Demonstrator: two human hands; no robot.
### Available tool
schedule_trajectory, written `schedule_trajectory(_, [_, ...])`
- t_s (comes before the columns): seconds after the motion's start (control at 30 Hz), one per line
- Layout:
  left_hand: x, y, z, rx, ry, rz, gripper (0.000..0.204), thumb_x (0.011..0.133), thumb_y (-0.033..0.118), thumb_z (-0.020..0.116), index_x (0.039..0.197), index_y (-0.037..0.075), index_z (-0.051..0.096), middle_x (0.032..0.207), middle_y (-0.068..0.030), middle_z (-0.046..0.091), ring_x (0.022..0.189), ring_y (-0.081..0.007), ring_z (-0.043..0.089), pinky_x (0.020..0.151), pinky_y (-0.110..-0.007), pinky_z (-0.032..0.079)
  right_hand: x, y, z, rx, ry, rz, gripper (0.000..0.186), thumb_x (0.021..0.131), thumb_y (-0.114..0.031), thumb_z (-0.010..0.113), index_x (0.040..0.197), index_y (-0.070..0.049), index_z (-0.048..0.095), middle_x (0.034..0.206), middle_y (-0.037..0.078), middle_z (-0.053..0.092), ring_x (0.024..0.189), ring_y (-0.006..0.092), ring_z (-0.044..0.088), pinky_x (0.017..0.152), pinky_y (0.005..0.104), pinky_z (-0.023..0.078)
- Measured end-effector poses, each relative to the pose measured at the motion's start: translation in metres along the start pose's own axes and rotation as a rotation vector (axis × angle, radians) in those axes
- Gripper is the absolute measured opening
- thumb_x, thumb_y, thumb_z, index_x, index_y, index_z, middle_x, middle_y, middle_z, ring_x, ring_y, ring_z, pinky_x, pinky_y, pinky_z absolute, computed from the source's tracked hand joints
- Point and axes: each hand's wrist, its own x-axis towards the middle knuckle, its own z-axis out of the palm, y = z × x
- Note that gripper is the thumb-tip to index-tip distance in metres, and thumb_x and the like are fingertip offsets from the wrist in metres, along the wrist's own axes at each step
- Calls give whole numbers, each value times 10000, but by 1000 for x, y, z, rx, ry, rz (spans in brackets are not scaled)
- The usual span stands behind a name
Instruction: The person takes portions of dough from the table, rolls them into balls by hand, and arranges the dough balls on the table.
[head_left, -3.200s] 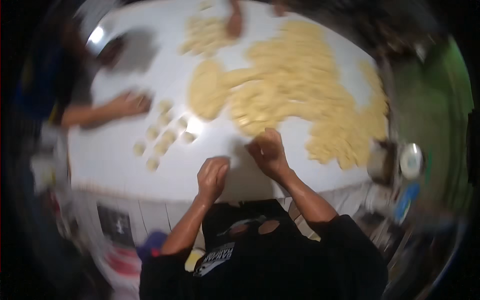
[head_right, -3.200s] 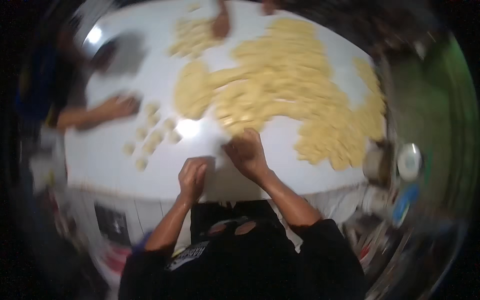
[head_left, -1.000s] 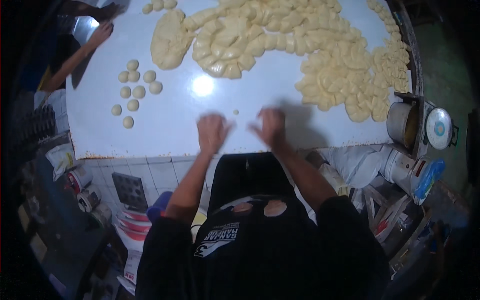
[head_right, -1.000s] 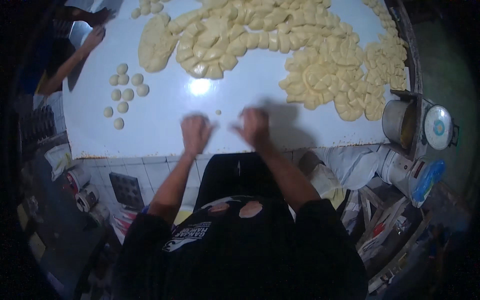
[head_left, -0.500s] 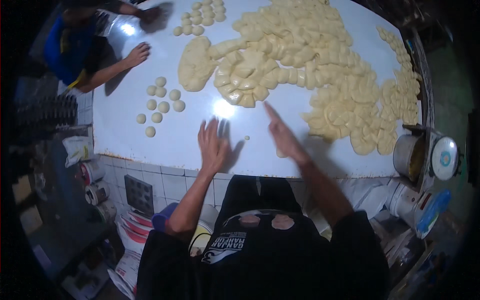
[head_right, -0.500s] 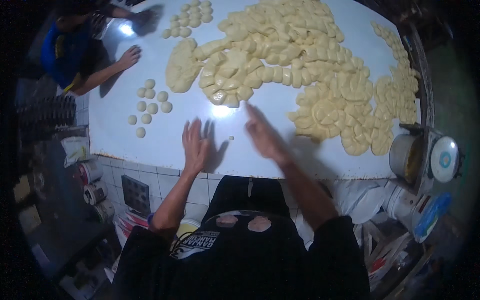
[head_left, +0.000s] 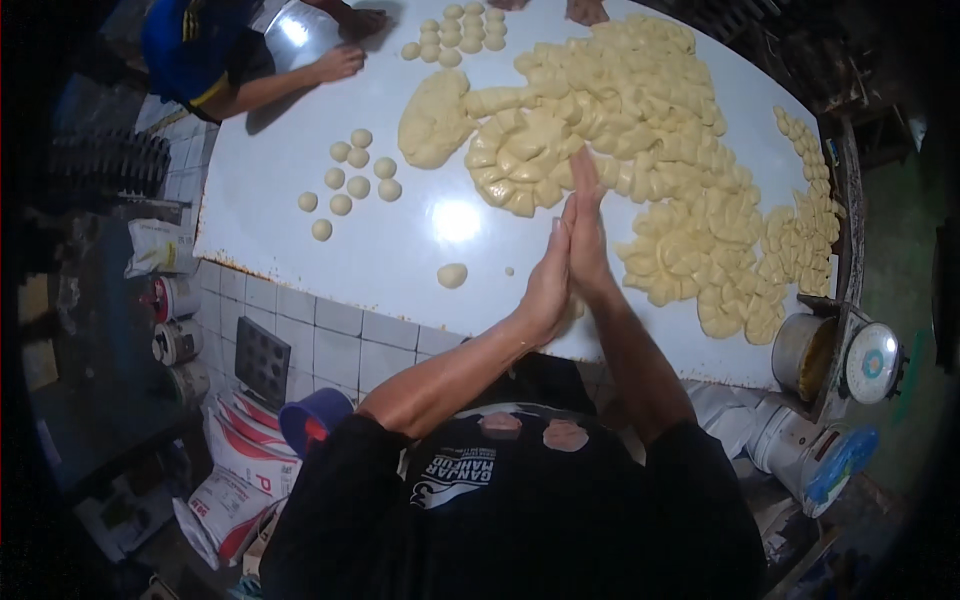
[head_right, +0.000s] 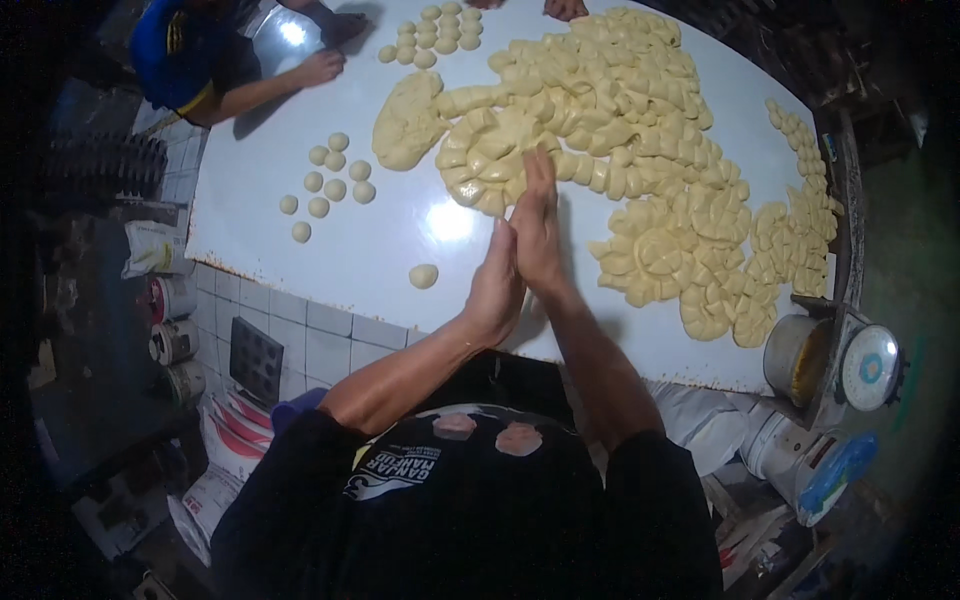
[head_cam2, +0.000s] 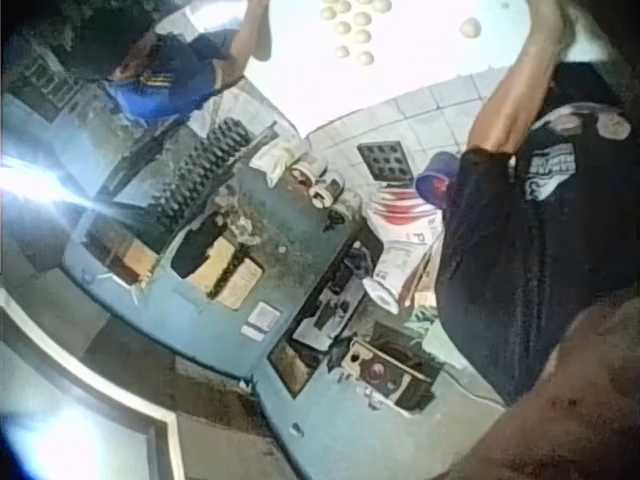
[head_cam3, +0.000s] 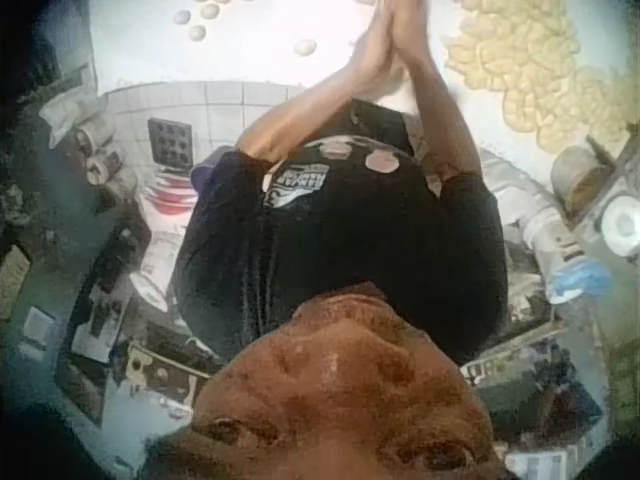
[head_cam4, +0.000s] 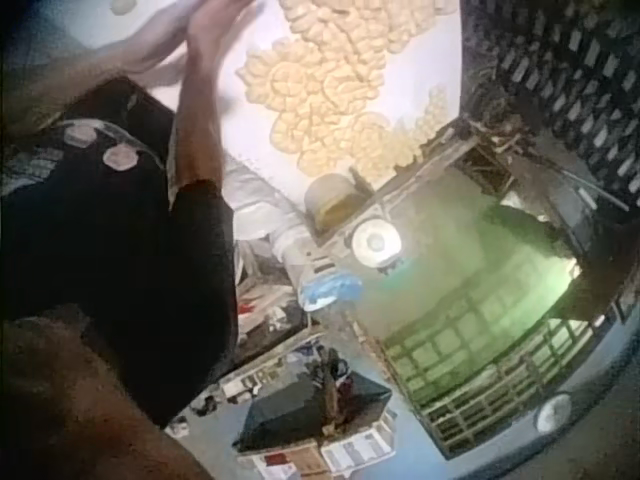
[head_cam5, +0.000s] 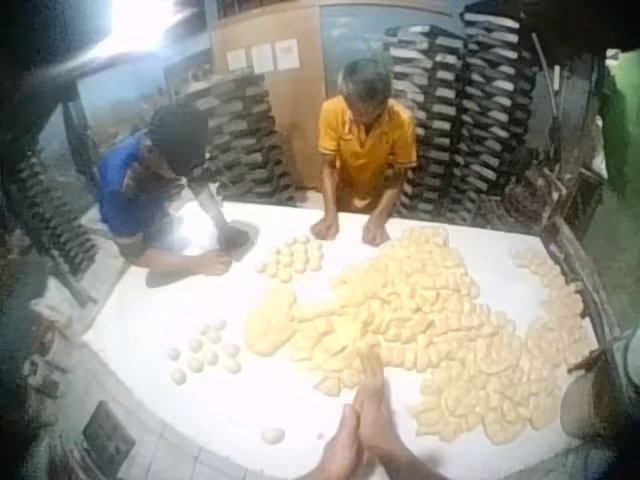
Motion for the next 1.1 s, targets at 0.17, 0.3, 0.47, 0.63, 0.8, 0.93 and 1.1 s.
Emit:
schedule_trajectory(0.17, [-3,20,-58,336,20,285,962,1083,741,348,1735,57,169,1796,-169,183,1658,-271,185,1331,-409,198,-28,-28,47,-240,-35,-557,821,1150,-611,273,1709,-12,215,1778,227,201,1662,329,133,1338,441,123])
schedule_trajectory(0.3, [-18,44,-73,-567,-57,-262,776,1092,577,503,1667,69,381,1688,-150,434,1524,-308,439,1249,-436,382,-87,95,-37,-789,-86,-151,664,1050,-263,591,1598,56,395,1657,246,438,1500,419,451,1242,521,335])
schedule_trajectory(0.47, [-69,-22,-274,1570,-177,491,363,1011,263,725,1332,95,706,1345,-156,681,1331,-380,586,1148,-482,471,-106,149,-86,-937,-683,86,322,958,-268,733,1163,-34,653,1228,171,656,1231,408,590,1078,539,449])
schedule_trajectory(0.63, [-15,-64,-254,1635,-105,316,174,933,200,747,916,67,636,986,-141,632,966,-372,595,855,-520,461,-80,176,7,-1126,14,151,334,947,-367,779,944,-60,646,967,148,629,996,388,595,914,514,457])
schedule_trajectory(0.8, [-42,-33,-306,1578,-145,402,202,922,220,784,949,67,656,1001,-133,650,970,-348,600,861,-510,461,-107,177,-57,-1053,-224,-213,353,951,-378,785,1095,-68,700,984,140,656,1048,385,617,893,510,456])
schedule_trajectory(0.93, [-27,-64,-239,1577,15,325,195,922,218,789,971,73,669,1022,-127,669,1004,-352,606,882,-500,454,-41,174,1,-947,109,-59,321,842,-349,864,845,-119,640,878,117,622,875,352,593,782,504,438])
schedule_trajectory(1.1, [-43,-44,-297,1603,-21,396,155,905,174,814,974,85,708,1060,-128,710,1086,-382,625,959,-502,466,-73,195,-53,-997,-110,-395,311,800,-295,904,845,-136,640,872,78,617,851,313,591,776,487,447])
